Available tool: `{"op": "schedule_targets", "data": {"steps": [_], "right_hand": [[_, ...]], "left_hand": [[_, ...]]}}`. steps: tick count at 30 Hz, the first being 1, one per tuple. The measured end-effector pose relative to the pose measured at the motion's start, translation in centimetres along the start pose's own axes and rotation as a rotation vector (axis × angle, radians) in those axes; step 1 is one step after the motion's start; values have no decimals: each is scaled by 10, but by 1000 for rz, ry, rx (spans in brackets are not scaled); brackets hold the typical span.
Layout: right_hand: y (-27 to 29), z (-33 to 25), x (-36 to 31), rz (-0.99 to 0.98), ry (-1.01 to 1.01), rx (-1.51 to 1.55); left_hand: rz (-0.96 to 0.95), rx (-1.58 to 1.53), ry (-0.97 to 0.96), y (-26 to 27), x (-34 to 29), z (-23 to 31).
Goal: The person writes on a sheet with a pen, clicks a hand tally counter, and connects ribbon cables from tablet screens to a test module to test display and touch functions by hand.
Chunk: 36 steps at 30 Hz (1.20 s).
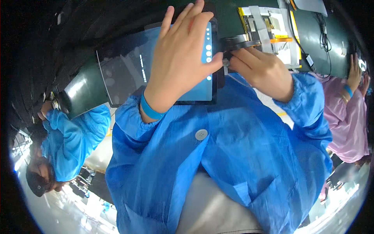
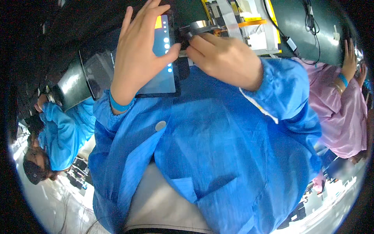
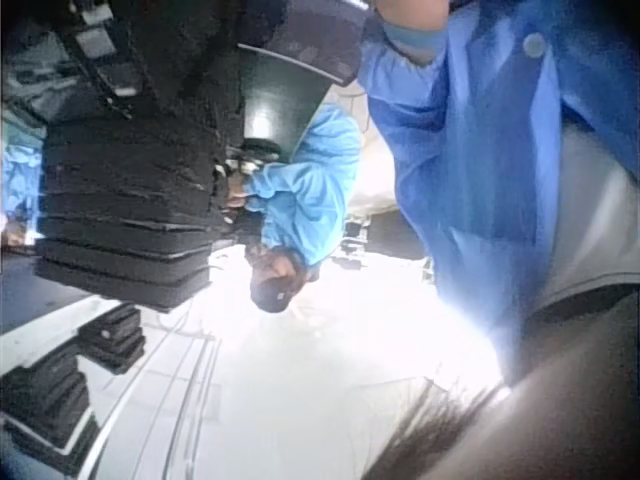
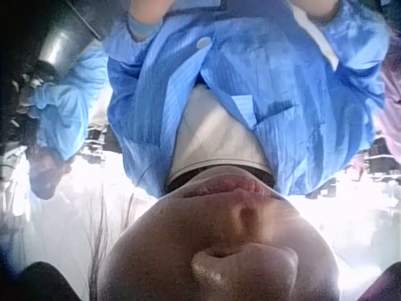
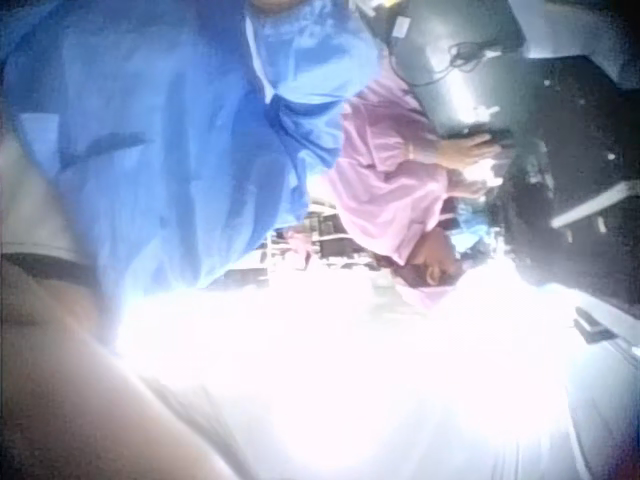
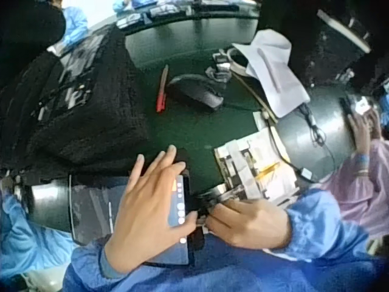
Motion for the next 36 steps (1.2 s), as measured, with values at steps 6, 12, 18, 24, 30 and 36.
{"op": "schedule_targets", "data": {"steps": [6, 12, 18, 24, 30, 36], "right_hand": [[0, 1, -4, 81, -62, 39], [-2, 5, -3, 89, -21, 90], [-1, 9, -1, 65, 43, 65], [0, 10, 0, 70, 73, 37], [-2, 8, 0, 106, 84, 21], [1, 16, -9, 71, 138, 102]], "left_hand": [[-625, 393, 595, 14, 36, 37], [-661, 416, 640, 15, 37, 36], [-630, 395, 602, 16, 34, 34], [-589, 365, 578, 16, 35, 32], [-38, -244, 123, 8, 11, 15], [-614, 421, 590, 13, 31, 35]]}}
Point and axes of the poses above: each hand's wrist, its own x-axis towards the middle knuckle, its own y-axis out of the back of the hand, z = x × y, the point moved 3 cm from there along x, towards the middle knuckle, and after that the axes turned 9 degrees about y, right-handed, at the moved point
